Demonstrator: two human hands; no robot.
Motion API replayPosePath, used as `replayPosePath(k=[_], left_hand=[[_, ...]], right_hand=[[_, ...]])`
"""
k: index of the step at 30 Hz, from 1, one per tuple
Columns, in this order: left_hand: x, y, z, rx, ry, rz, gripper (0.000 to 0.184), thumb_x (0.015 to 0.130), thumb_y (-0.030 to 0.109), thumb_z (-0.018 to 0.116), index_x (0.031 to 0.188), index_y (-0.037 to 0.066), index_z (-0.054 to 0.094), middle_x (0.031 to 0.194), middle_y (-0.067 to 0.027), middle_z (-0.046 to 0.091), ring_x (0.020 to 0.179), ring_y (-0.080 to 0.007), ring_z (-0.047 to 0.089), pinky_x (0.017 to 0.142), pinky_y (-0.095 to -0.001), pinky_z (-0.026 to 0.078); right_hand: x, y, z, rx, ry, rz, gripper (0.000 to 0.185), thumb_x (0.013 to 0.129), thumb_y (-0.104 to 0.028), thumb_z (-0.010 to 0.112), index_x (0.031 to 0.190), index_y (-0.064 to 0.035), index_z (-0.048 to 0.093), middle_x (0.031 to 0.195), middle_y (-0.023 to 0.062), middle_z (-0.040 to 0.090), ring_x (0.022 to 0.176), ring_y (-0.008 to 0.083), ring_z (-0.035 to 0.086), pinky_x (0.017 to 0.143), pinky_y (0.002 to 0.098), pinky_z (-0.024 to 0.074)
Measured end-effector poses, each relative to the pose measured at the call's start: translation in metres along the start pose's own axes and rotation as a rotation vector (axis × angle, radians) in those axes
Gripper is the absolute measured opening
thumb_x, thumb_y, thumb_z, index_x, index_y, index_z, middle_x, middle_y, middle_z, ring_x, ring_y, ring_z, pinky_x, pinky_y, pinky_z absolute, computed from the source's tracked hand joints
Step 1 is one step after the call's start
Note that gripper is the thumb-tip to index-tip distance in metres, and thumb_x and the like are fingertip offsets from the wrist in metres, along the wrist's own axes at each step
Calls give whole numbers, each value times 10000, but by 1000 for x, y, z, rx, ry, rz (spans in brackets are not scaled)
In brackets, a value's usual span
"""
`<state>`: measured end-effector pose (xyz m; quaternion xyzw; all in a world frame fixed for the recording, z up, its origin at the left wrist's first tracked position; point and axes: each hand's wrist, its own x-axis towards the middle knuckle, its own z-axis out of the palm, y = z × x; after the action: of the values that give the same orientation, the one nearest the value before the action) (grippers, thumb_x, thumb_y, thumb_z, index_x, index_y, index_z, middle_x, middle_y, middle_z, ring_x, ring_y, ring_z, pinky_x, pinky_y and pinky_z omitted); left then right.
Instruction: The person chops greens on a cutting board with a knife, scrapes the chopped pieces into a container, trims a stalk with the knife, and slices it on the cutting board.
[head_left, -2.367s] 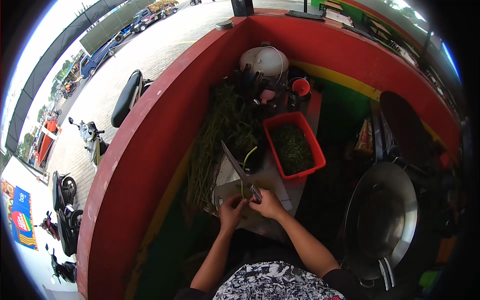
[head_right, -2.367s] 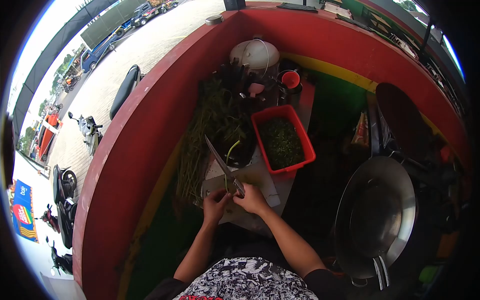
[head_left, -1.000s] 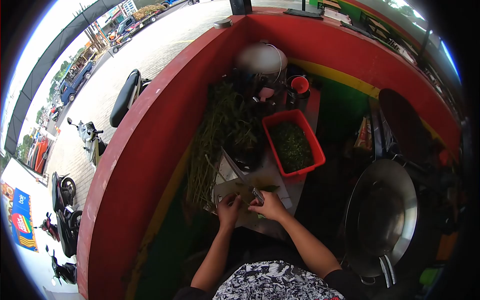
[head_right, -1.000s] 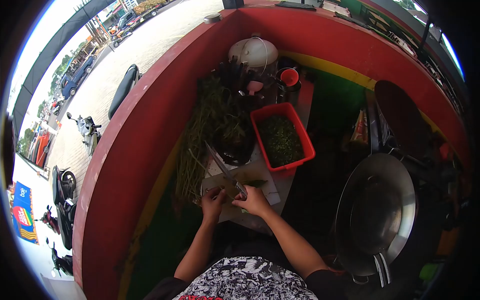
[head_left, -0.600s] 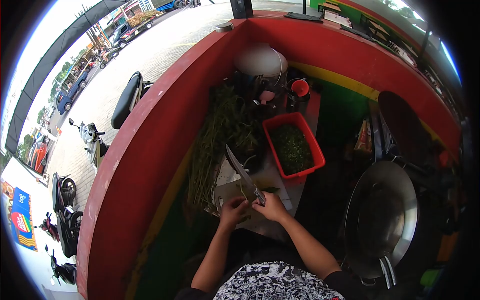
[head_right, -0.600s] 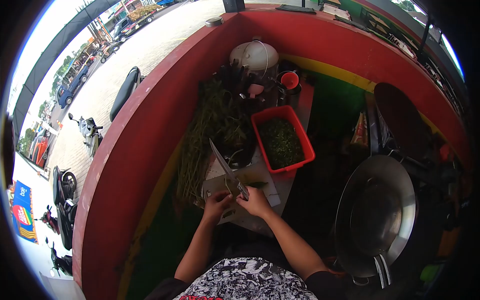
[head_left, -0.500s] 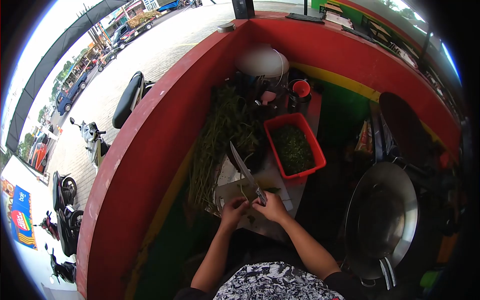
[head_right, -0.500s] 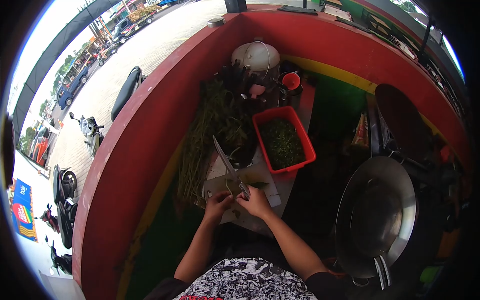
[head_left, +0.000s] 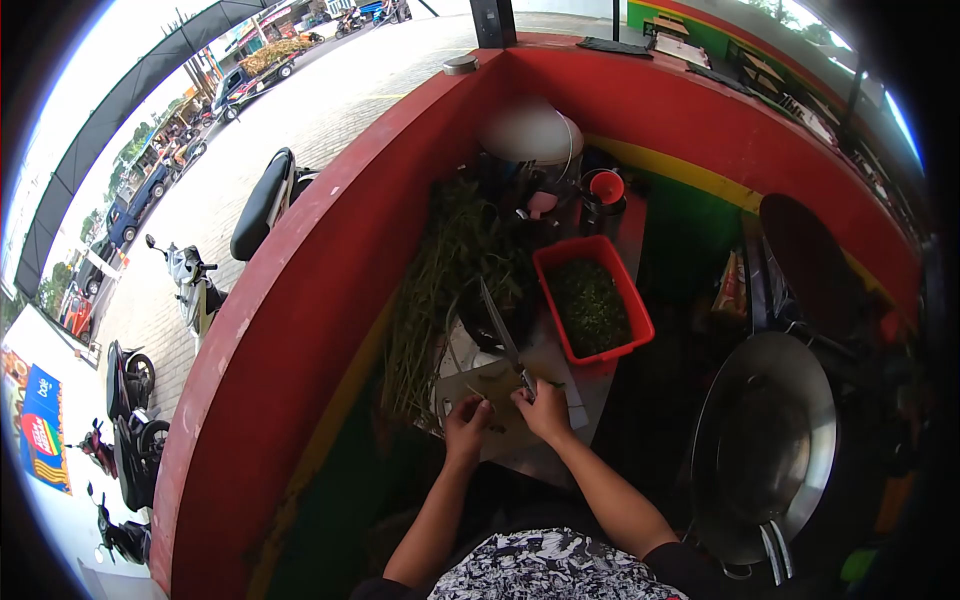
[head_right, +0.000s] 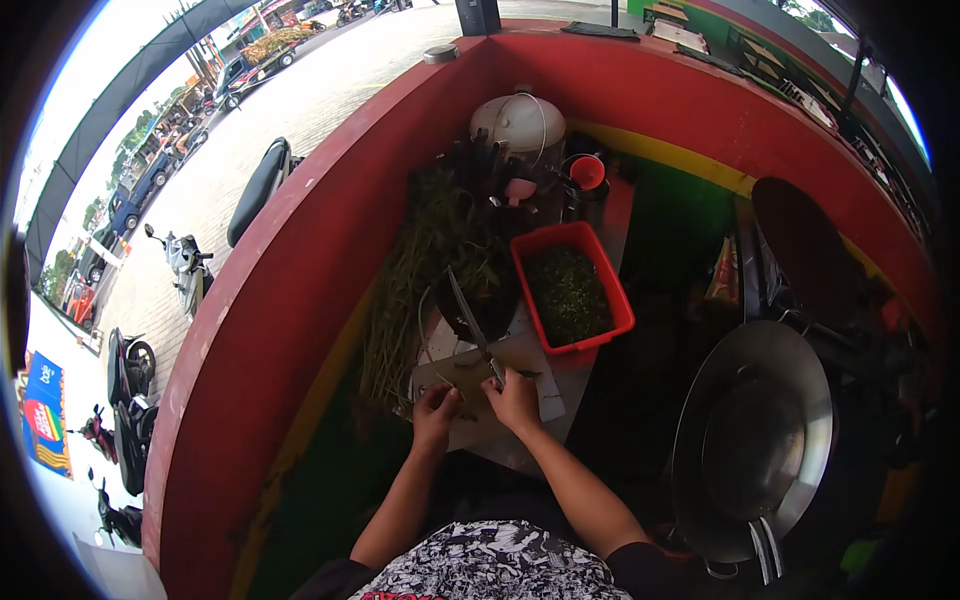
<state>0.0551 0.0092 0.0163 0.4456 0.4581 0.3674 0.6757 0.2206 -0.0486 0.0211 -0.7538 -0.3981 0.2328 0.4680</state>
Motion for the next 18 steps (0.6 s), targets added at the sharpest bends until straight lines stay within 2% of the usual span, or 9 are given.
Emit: replayPosePath(k=[1, 5, 7, 8, 10, 16, 18], left_hand=[[1, 1, -2, 0, 1, 0, 322, 972, 210, 738, 1180, -22, 654, 1006, -69, 719, 938, -158, 689, 802, -306, 557], [7, 0, -7, -7, -40, 24, 275, 970, 187, 733, 1152, -4, 656, 1018, -60, 707, 944, -158, 684, 822, -305, 545], [7, 1, -6, 9, -29, 43, 247, 969, 175, 730, 1135, 7, 656, 1022, -51, 696, 937, -152, 673, 834, -305, 539], [6, 1, -5, 54, -27, 54, 241, 969, 175, 729, 1125, 7, 657, 1017, -49, 694, 937, -144, 664, 831, -304, 537], [3, 0, -1, 100, -28, 63, 235, 968, 176, 729, 1115, 6, 659, 1013, -48, 692, 937, -137, 655, 828, -303, 535], [1, -5, 3, 119, -27, 60, 225, 963, 172, 731, 1084, -3, 657, 996, -47, 690, 910, -123, 636, 803, -290, 519], [-3, -9, 7, 209, -12, 78, 214, 968, 160, 721, 1075, -13, 654, 975, -48, 694, 881, -124, 634, 792, -287, 512]], right_hand=[[1, -1, -2, 26, 15, -35, 197, 851, -169, 764, 858, -15, 641, 755, 126, 696, 714, 331, 703, 695, 435, 550], [6, -6, -8, -46, -35, -108, 195, 866, -172, 772, 886, -14, 659, 774, 123, 707, 737, 308, 715, 705, 424, 550], [0, -16, -10, 195, -106, -46, 214, 862, -190, 791, 897, -19, 668, 763, 105, 704, 720, 262, 705, 694, 397, 541], [-2, -15, -9, 195, -105, -44, 214, 862, -190, 791, 897, -19, 668, 763, 105, 704, 720, 262, 705, 694, 397, 541], [-3, -14, -5, 226, -249, 21, 254, 853, -200, 827, 922, -22, 659, 772, 57, 700, 723, 149, 663, 686, 350, 521], [-7, -7, 5, 165, -171, 85, 247, 815, -168, 823, 839, -34, 616, 718, 43, 648, 673, 142, 618, 658, 355, 513], [-10, -3, 10, 161, -135, 89, 247, 796, -161, 822, 826, -31, 614, 713, 56, 651, 664, 158, 626, 650, 362, 513]])
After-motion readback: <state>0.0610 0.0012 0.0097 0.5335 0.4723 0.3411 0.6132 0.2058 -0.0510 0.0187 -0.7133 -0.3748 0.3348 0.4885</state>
